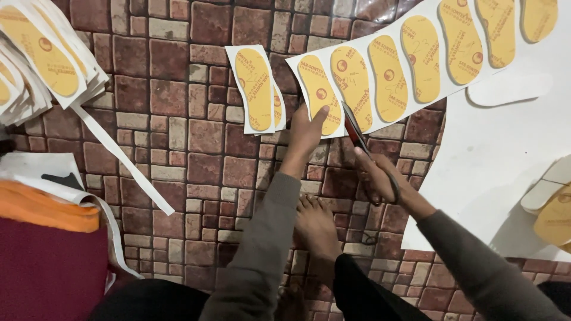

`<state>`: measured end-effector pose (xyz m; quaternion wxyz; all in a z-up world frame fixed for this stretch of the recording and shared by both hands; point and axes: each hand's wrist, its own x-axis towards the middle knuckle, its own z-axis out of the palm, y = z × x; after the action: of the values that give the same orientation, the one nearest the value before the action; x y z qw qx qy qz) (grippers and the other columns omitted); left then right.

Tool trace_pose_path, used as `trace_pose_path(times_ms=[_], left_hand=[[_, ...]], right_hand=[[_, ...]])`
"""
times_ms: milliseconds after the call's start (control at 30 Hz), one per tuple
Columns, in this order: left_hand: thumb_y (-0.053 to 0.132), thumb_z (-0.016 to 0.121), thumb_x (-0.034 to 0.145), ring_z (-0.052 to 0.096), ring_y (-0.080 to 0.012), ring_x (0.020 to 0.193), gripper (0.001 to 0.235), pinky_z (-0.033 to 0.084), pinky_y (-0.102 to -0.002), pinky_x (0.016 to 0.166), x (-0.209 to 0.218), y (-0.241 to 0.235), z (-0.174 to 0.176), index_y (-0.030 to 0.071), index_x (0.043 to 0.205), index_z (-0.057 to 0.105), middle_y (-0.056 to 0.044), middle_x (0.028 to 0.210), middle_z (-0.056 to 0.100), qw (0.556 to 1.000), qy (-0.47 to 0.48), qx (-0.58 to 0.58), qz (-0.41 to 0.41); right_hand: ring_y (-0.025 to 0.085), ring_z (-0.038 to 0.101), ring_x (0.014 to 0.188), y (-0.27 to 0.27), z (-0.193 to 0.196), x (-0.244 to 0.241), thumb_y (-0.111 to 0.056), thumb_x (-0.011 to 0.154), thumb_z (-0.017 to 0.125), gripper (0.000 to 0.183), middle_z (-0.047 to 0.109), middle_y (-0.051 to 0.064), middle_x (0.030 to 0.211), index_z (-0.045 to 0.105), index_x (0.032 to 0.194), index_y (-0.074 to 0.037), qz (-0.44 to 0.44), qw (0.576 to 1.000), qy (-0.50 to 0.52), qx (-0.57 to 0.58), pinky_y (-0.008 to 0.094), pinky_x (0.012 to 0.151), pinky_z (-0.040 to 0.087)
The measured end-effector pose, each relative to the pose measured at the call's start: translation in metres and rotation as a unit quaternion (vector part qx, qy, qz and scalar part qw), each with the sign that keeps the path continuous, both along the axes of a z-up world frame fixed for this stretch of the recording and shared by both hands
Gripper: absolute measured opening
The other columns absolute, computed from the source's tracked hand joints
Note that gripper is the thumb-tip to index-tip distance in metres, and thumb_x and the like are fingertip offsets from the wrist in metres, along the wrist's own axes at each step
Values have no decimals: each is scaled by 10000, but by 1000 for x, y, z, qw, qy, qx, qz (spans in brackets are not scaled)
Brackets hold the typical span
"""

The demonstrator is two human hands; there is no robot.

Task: The person arranges yellow insole cutouts on a white sheet and then uses scissors to cut them out individually. The person handles the insoles and scissors, cutting along the edges to separate each piece.

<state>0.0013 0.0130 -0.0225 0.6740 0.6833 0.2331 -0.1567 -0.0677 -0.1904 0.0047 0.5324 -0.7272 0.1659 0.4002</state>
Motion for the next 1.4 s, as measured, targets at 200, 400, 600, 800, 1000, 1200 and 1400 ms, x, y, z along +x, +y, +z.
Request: trace_pose_path(times_ms=[200,400,600,800,1000,1200,1400], left_hand=[[313,671,972,731,-320,1052,385,534,-501,902,-1,0,-4,29,1228,622,-202,1018,744,1000,-6,-20,-1],[233,623,1004,671,-430,1187,666,515,-612,983,1,7,3,31,1539,280,-291,1214,686,999,-10,-47,-6],[293,660,970,692,-368,1170,676,498,-561,1014,0,10,-8,88,1518,322,-219,1175,725,999,-6,-26,-21],[326,681,967,692,-375,1170,674,486,-562,1011,-3,12,-3,85,1504,353,-229,1202,721,998,-21,-52,-18],[282,688,979,698,-408,1137,669,562,-540,926,-4,17,-1,54,1510,351,-274,1227,696,994,-24,-104,2],[169,697,987,653,-486,1135,706,594,-552,864,-5,15,-14,-26,1529,289,-365,1266,621,973,-9,-227,47],[121,684,986,649,-525,1099,652,608,-581,828,-8,21,-14,-35,1493,305,-390,1257,610,968,-16,-245,54]], right_hand=[[380,698,742,22,38,55,-642,1034,500,667,641,294,927,609,948,10,61,995,42,-61,501,581,545],[124,323,470,8,28,57,-664,1019,550,589,360,3,628,498,776,-130,39,997,67,-25,269,403,313],[163,468,470,9,22,73,-634,1007,521,565,455,47,628,520,806,-105,100,988,60,-103,310,423,403],[287,560,330,17,18,80,-643,1013,501,632,488,135,464,516,747,-70,127,984,25,-124,360,352,439],[439,683,884,32,38,74,-739,971,531,729,655,229,781,697,880,-35,133,978,0,-163,518,867,504],[290,608,658,54,40,97,-773,968,526,779,526,151,789,599,956,3,69,992,31,-99,465,553,575],[262,603,603,30,-6,89,-761,1021,496,723,538,115,664,571,769,-87,90,988,-12,-125,432,616,524]])
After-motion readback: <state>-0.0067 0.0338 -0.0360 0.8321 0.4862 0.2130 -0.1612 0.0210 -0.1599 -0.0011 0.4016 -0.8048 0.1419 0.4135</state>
